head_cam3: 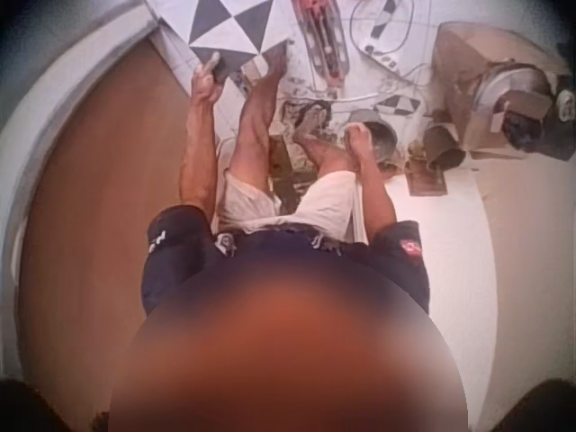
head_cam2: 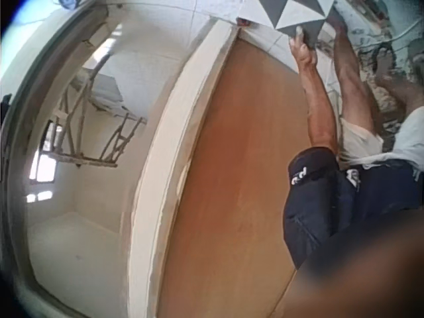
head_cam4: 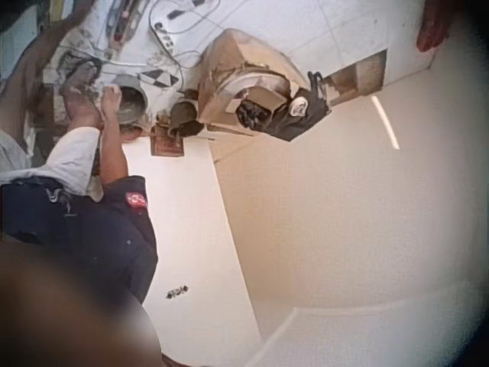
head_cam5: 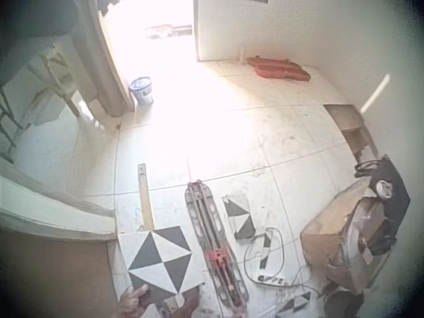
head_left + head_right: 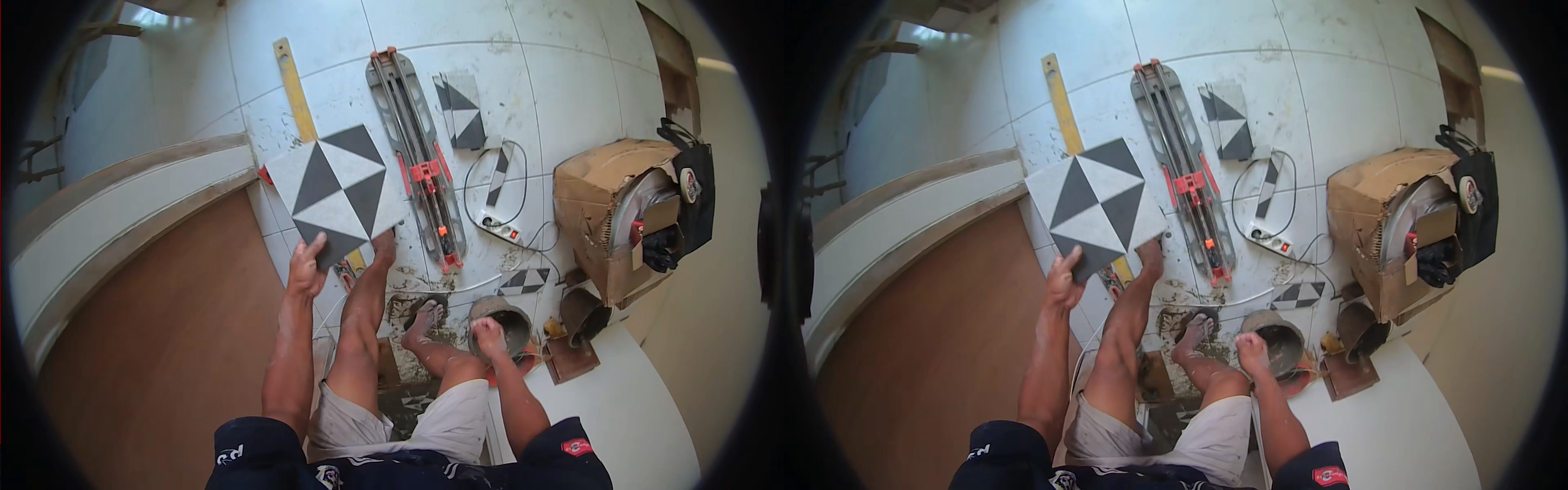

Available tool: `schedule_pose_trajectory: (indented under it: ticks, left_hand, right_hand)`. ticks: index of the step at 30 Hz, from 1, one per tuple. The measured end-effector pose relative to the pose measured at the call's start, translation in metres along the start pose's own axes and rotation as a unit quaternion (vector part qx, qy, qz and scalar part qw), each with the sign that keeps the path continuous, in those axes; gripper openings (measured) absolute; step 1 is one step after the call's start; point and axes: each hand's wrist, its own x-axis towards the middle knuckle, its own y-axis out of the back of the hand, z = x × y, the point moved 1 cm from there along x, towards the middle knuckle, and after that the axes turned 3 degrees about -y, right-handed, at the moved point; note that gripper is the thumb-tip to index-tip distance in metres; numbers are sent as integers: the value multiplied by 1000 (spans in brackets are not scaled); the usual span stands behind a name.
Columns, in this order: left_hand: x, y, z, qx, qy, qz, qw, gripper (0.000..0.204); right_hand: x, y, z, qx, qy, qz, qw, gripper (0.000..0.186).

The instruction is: Applying mortar, cutting a tile, and setting it into the floor pattern.

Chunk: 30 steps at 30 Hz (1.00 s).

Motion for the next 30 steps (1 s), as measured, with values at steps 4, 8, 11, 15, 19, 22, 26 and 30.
schedule_pose_trajectory:
  ticks: [4, 8, 11, 15, 19, 22, 26, 30]
  left_hand:
    - [83, 9, 8, 50, 17, 5, 999, 25]
    - [124, 4, 6, 23, 4, 17, 1000, 23]
    - [146, 12, -3, 5, -6, 63, 998, 21]
    - [174, 44, -25, 2, -22, -14, 1000, 27]
    - [199, 78, -57, -40, -72, -43, 996, 36]
    - [218, 88, -84, -83, -114, -76, 987, 35]
    - [233, 91, -106, -146, -155, -91, 973, 28]
    - [235, 84, -98, -168, -173, -91, 966, 26]
  right_hand:
    - [84, -40, -29, 34, 20, -1, 999, 24]
    - [139, -84, -35, 81, -30, -15, 996, 36]
    - [165, -110, -38, 40, -93, 16, 995, 39]
    - [190, -122, -61, 26, -83, 67, 994, 48]
    - [204, -117, -102, -117, 165, 150, 968, 47]
    - [233, -116, -132, -93, 228, 160, 956, 46]
    - [249, -113, -154, -59, 140, 22, 988, 42]
    - [257, -112, -168, -240, 246, 108, 933, 36]
